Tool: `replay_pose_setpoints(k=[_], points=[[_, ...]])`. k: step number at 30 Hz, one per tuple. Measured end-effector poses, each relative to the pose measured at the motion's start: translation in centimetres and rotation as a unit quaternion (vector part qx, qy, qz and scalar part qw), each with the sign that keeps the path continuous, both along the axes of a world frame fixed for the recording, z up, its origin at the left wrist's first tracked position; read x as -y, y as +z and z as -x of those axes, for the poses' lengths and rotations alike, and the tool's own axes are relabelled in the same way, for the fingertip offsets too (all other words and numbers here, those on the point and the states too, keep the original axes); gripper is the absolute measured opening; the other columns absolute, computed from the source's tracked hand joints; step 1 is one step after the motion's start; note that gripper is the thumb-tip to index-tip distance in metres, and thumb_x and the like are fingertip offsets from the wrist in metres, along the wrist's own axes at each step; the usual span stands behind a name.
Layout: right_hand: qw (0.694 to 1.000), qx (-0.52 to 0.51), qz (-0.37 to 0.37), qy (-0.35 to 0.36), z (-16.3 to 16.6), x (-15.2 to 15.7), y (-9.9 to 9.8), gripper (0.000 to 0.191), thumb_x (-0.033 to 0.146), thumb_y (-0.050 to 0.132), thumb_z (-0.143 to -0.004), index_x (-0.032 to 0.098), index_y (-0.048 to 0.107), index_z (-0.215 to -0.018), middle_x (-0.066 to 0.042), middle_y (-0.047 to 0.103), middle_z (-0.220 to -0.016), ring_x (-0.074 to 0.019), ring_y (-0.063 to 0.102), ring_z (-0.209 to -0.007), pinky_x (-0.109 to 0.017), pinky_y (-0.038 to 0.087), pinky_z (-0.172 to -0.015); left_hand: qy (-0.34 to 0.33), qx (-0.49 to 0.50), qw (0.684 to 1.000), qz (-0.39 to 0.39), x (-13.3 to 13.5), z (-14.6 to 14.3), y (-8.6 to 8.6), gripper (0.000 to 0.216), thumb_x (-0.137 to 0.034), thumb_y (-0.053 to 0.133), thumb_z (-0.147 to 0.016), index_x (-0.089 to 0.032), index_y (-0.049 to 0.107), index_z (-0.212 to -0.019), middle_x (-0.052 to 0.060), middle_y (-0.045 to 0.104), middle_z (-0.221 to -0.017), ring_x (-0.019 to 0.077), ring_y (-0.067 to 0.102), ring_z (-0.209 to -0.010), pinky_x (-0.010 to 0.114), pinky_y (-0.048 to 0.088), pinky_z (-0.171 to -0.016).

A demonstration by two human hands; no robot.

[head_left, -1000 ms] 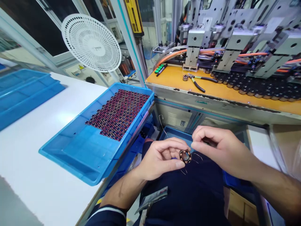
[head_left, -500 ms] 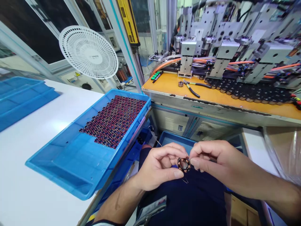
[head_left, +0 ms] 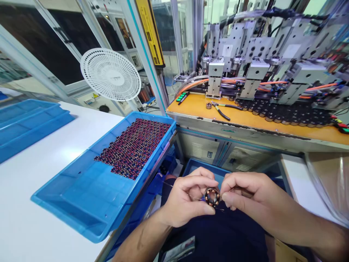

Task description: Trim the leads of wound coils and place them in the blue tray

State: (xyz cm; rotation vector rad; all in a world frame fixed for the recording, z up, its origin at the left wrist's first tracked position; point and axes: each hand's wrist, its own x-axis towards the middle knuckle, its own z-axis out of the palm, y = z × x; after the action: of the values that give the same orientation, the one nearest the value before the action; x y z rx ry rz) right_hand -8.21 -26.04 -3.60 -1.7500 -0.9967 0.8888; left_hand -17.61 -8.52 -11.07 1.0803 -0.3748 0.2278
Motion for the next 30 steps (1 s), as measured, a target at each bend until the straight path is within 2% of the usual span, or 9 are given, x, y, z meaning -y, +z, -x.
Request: replay_pose_setpoints(k=[9, 13, 15, 16, 18, 20, 25, 30], points=[[0.999, 0.023, -0.023, -0.003, 0.0, 0.0, 0.1, 0.025, 0.029, 0.051, -0.097, 0.014, 0.059, -0.079, 0.002, 0.056, -0.072, -0.0058, 0.048, -0.066, -0.017, 0.037, -0.059, 0.017, 0.003, 1.0, -0.018, 0.1, -0.4, 0.2, 0.042, -0.008, 0.08, -0.07, -0.023, 0.074, -0.109, 0.005, 0.05, -0.1, 0.0049, 0.054, -0.078, 0.016, 0.048, -0.073], [0.99, 0.127, -0.015, 0.051, -0.2, 1.0, 0.2, 0.02, 0.028, 0.054, -0.097, 0.018, 0.061, -0.082, 0.004, 0.058, -0.076, -0.0051, 0.052, -0.07, -0.017, 0.039, -0.064, -0.003, -0.005, 1.0, -0.01, 0.1, -0.5, 0.1, 0.037, -0.01, 0.079, -0.072, -0.02, 0.072, -0.107, 0.005, 0.05, -0.101, 0.0069, 0.058, -0.081, 0.018, 0.048, -0.076], [0.966, 0.244, -0.056, 0.064, -0.6, 1.5, 0.1, 0.007, 0.025, 0.061, -0.094, 0.02, 0.061, -0.09, 0.004, 0.061, -0.084, -0.0046, 0.055, -0.076, -0.017, 0.041, -0.07, -0.02, -0.014, 1.0, 0.013, 0.1, -0.6, 0.0, 0.036, -0.011, 0.078, -0.073, -0.02, 0.07, -0.107, 0.005, 0.05, -0.102, 0.0095, 0.062, -0.082, 0.021, 0.049, -0.076], [0.943, 0.314, -0.092, 0.055, -0.8, 1.7, 0.0, 0.005, 0.022, 0.063, -0.093, 0.02, 0.061, -0.097, 0.003, 0.062, -0.091, -0.0051, 0.057, -0.082, -0.017, 0.042, -0.075, -0.03, -0.018, 0.999, 0.029, 0.0, -0.6, -0.1, 0.035, -0.012, 0.078, -0.074, -0.019, 0.07, -0.107, 0.005, 0.05, -0.102, 0.0107, 0.063, -0.082, 0.021, 0.05, -0.076], [0.885, 0.432, -0.173, 0.03, -1.3, 1.7, -0.3, 0.017, 0.015, 0.062, -0.092, 0.016, 0.058, -0.108, -0.001, 0.062, -0.102, -0.0081, 0.057, -0.096, -0.019, 0.042, -0.087, -0.056, -0.026, 0.996, 0.062, 0.1, -0.7, -0.2, 0.033, -0.015, 0.078, -0.076, -0.018, 0.069, -0.107, 0.005, 0.05, -0.101, 0.0109, 0.064, -0.082, 0.02, 0.049, -0.076], [0.845, 0.483, -0.224, 0.04, -1.7, 1.5, -0.7, 0.023, 0.011, 0.059, -0.093, 0.012, 0.056, -0.116, -0.007, 0.061, -0.108, -0.0121, 0.054, -0.104, -0.024, 0.043, -0.094, -0.089, -0.044, 0.991, 0.088, 0.2, -0.8, -0.2, 0.031, -0.017, 0.077, -0.077, -0.016, 0.069, -0.106, 0.005, 0.051, -0.1, 0.0102, 0.064, -0.081, 0.019, 0.049, -0.075], [0.818, 0.511, -0.254, 0.073, -1.9, 0.6, -1.2, 0.019, 0.012, 0.059, -0.094, 0.01, 0.058, -0.113, -0.009, 0.062, -0.106, -0.0157, 0.053, -0.103, -0.03, 0.045, -0.092, -0.138, -0.078, 0.979, 0.132, 0.7, -0.9, -0.3, 0.03, -0.015, 0.077, -0.077, -0.016, 0.071, -0.106, 0.005, 0.053, -0.097, 0.0073, 0.063, -0.079, 0.015, 0.05, -0.074], [0.831, 0.474, -0.275, 0.096, -2.0, 0.3, -1.8, 0.013, 0.008, 0.061, -0.09, 0.01, 0.058, -0.102, -0.008, 0.064, -0.096, -0.0156, 0.052, -0.089, -0.032, 0.046, -0.08, -0.151, -0.089, 0.974, 0.14, 0.7, -0.9, -0.8, 0.029, -0.016, 0.077, -0.078, -0.016, 0.072, -0.107, 0.005, 0.054, -0.098, 0.0068, 0.063, -0.079, 0.015, 0.051, -0.075]])
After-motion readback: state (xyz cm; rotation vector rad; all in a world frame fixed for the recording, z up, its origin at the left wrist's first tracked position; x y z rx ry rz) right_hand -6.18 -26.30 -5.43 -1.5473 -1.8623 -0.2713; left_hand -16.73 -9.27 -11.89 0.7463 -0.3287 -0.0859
